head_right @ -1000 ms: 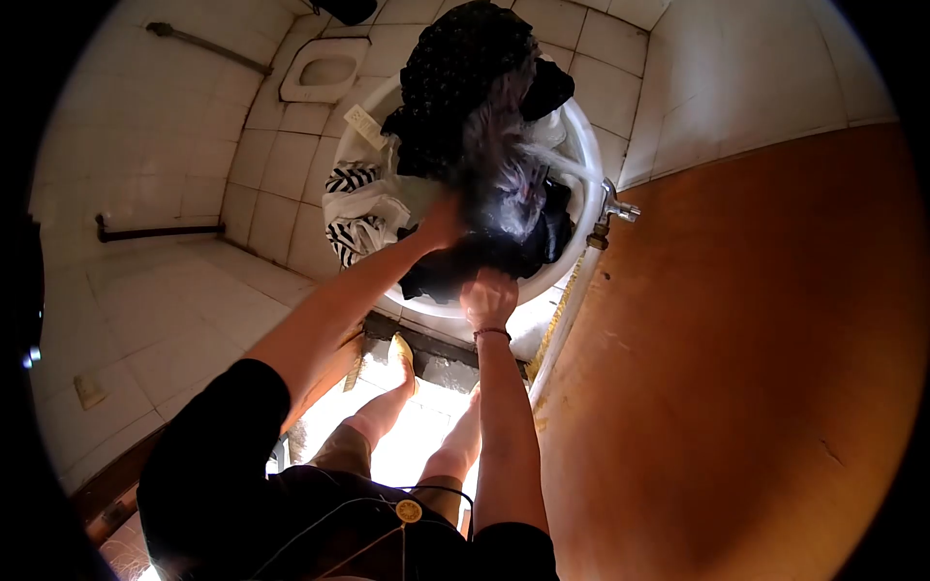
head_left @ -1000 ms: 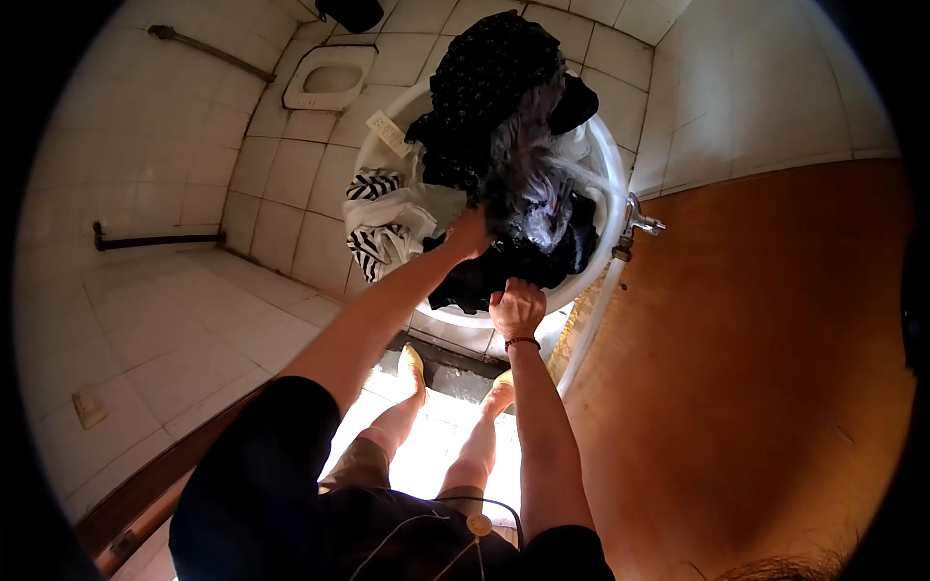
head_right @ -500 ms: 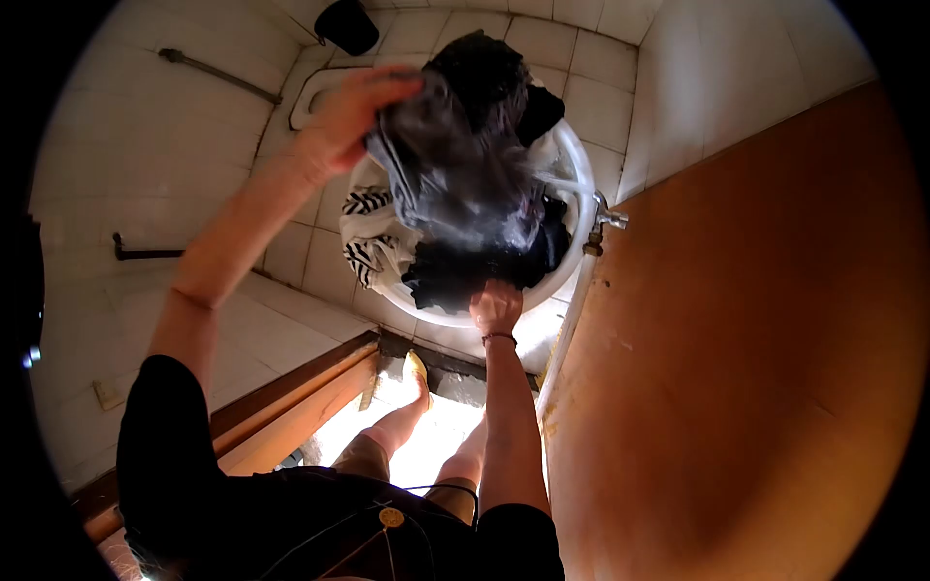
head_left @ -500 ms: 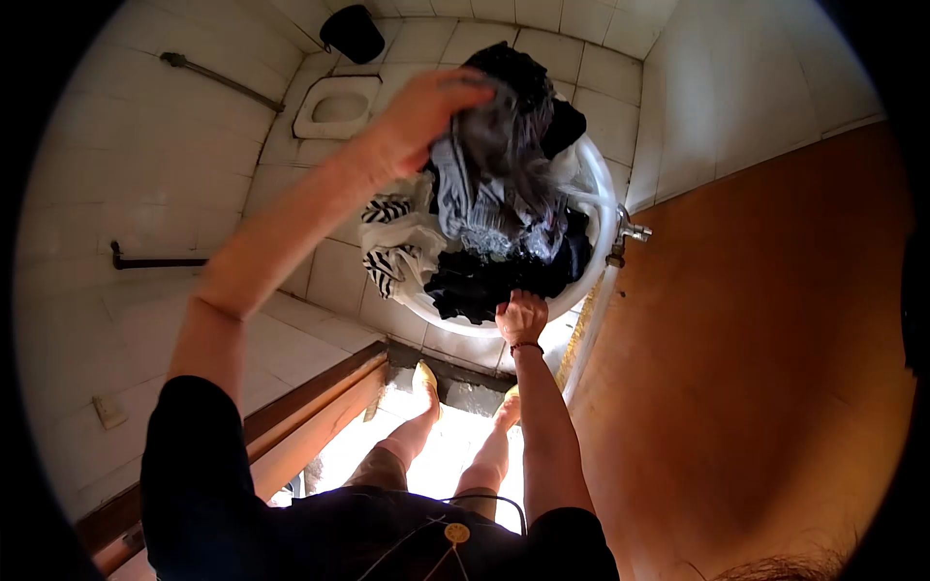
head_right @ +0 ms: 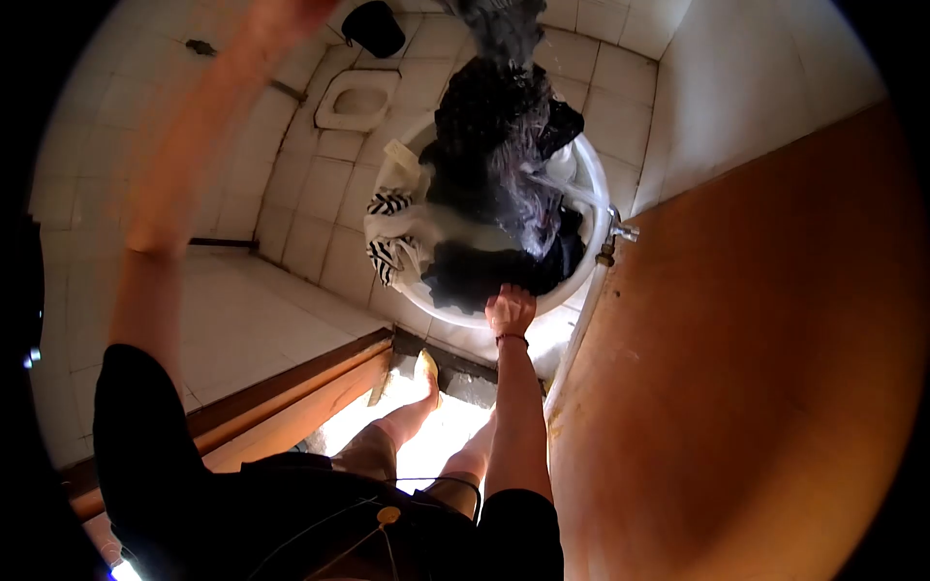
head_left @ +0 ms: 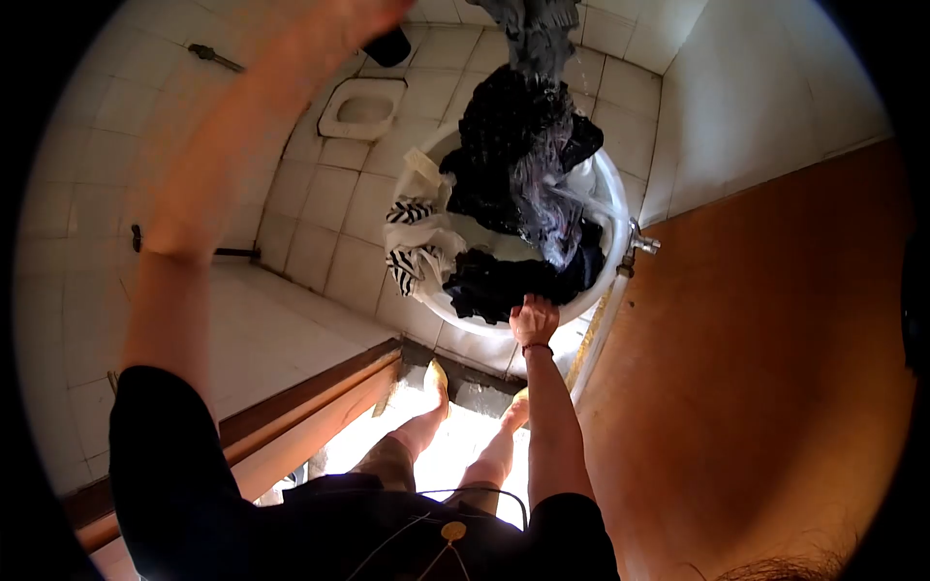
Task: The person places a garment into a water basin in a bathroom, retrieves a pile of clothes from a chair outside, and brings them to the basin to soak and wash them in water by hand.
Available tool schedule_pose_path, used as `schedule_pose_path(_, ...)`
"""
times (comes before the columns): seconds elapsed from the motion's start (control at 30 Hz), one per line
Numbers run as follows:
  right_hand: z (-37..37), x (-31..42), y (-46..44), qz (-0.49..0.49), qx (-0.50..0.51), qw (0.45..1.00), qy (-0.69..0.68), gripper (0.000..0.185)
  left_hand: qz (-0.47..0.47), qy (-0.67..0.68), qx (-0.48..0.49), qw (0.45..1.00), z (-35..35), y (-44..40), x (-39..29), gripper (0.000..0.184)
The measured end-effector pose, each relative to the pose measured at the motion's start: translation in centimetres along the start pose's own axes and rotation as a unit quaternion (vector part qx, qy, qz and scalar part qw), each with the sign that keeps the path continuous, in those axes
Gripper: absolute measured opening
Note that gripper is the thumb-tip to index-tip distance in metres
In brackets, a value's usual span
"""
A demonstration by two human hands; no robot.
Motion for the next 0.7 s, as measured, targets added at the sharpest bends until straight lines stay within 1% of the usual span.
schedule_pose_path(0.03,0.0,0.1,0.3,0.005,-0.016,1.000,0.006,0.012,0.024,-0.152,0.006,0.988,1.6,2.1,3.4,0.020)
schedule_pose_path(0.07,-0.4,-0.1,0.4,0.009,-0.019,1.000,-0.005,0.012,0.045,-0.299,0.015,0.953,3.4,4.6,7.2,0.024)
schedule_pose_path(0.13,-0.5,-0.3,0.3,0.002,-0.010,1.000,-0.009,0.010,0.148,-0.186,0.074,0.969,4.3,10.0,18.2,0.034)
schedule_pose_path(0.2,-0.5,-0.3,0.3,-0.010,0.019,1.000,-0.019,0.012,0.198,-0.330,0.059,0.921,5.1,16.5,25.0,0.042)
schedule_pose_path(0.23,0.2,-0.1,0.2,-0.007,-0.005,1.000,-0.020,0.016,0.060,-0.491,0.092,0.864,4.0,19.7,25.5,0.051)
schedule_pose_path(0.27,0.9,0.0,-0.1,-0.002,-0.029,0.999,-0.021,0.020,0.169,-0.528,0.107,0.826,4.3,23.5,29.3,0.058)
schedule_pose_path(0.3,0.7,-0.1,-0.3,-0.020,0.001,1.000,-0.007,0.031,0.222,-0.524,0.230,0.789,2.5,28.1,33.4,0.061)
schedule_pose_path(0.33,1.0,-0.1,-0.5,-0.031,0.016,0.999,-0.002,0.040,0.267,-0.511,0.348,0.739,0.9,32.7,36.7,0.064)
schedule_pose_path(0.4,-0.1,-0.5,-0.6,-0.059,0.076,0.995,-0.008,0.055,0.236,-0.585,0.398,0.666,-1.5,38.0,37.4,0.072)
schedule_pose_path(0.43,-0.2,-0.6,-0.6,-0.063,0.076,0.995,-0.003,0.055,0.233,-0.581,0.400,0.669,-2.0,38.5,38.4,0.072)
schedule_pose_path(0.5,-0.5,-0.8,-0.5,-0.069,0.074,0.994,0.050,0.067,0.168,-0.650,0.380,0.636,-2.3,38.8,40.0,0.068)
schedule_pose_path(0.53,-0.8,-0.8,-0.5,-0.067,0.074,0.993,0.054,0.067,0.167,-0.648,0.378,0.640,-2.3,38.7,41.5,0.068)
schedule_pose_path(0.6,-1.1,-0.9,-0.3,-0.074,0.063,0.995,0.030,0.071,0.324,-0.584,0.401,0.627,-0.6,40.1,47.4,0.077)
schedule_pose_path(0.63,-1.1,-0.9,-0.4,-0.067,0.061,0.995,0.030,0.069,0.261,-0.584,0.363,0.677,-0.7,40.1,49.6,0.067)
schedule_pose_path(0.67,-0.8,-0.7,-0.5,-0.057,0.049,0.997,0.019,0.066,0.256,-0.580,0.365,0.681,-1.4,40.3,51.2,0.067)
schedule_pose_path(0.7,-1.1,-0.8,-0.5,-0.060,0.057,0.996,0.019,0.062,0.292,-0.582,0.326,0.686,-1.1,40.1,52.2,0.059)
Point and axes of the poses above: each hand's wrist, its own y-axis away from the middle knuckle, its own z-axis out of the back of the hand, x = y × z, the point moved 10 cm from there along -y, towards the middle knuckle, and after that the axes turned 1 degree about -y, right-handed, at the moved point
